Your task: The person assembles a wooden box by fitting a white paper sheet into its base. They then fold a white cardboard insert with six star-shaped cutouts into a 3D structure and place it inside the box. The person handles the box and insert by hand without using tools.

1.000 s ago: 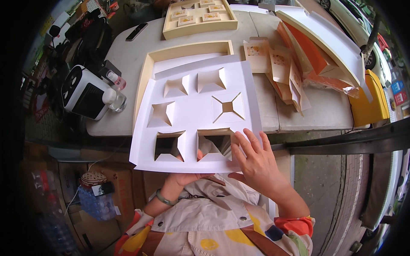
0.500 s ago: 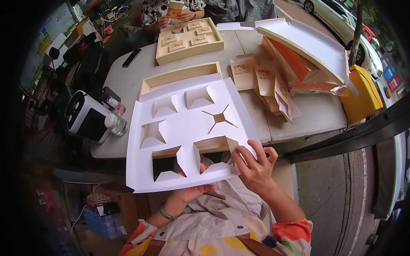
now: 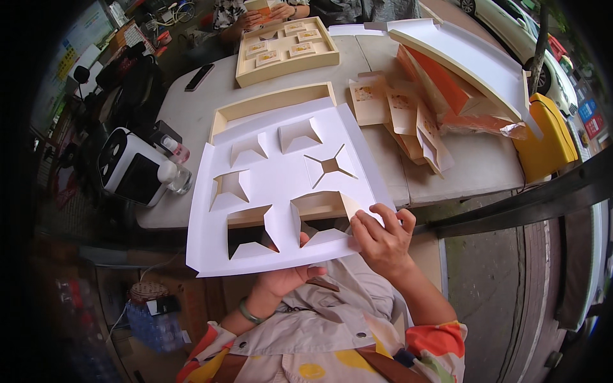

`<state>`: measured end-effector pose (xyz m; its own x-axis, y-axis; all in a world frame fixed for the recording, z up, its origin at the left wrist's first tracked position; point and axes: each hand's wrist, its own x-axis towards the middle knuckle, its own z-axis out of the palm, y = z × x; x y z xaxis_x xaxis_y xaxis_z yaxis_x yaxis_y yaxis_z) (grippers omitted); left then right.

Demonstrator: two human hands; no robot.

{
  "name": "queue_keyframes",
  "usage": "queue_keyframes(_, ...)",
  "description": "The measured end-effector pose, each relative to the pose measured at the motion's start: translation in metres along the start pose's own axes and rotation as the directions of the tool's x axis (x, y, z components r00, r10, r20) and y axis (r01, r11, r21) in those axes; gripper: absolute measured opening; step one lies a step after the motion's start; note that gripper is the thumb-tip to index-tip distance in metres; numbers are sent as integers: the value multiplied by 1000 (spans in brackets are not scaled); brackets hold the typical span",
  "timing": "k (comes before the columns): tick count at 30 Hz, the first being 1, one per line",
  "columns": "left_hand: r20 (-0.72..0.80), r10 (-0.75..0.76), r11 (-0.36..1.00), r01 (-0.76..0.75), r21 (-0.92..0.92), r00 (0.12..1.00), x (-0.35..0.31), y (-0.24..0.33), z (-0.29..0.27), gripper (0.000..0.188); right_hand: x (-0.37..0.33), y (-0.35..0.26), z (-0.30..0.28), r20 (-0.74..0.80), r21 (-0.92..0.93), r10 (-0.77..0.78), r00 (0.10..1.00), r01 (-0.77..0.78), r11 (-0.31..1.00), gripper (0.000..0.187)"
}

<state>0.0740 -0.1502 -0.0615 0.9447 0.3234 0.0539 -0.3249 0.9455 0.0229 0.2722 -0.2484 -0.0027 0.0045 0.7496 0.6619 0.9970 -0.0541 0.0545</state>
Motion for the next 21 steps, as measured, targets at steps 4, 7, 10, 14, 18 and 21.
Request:
queue_keyframes(4,-82,2,998,-8,-65,997,-2,1,-4,35,2,-5,-2,104,25,66,992,-69,997,25)
queue_keyframes(7,-76,18,999,-20,-28,997,-4,2,-15,34,5,-10,-2,129,27,78,989,-82,996,35)
queue_keyframes(10,-115,26,999,-28,-15,993,-7,2,-20,35,2,-11,0,130,2,37,991,-37,999,30)
queue_keyframes(14,-128,29,999,-32,-26,991,-8,5,-21,36,6,-13,-3,244,49,74,967,-89,995,43)
queue_keyframes(18,-166,63,998,-65,-5,984,-15,8,-29,37,16,-6,-27,400,266,83,913,-202,943,55)
queue_keyframes(21,-178,88,996,-85,23,980,-20,10,-32,38,14,2,-34,401,290,128,907,-257,922,65)
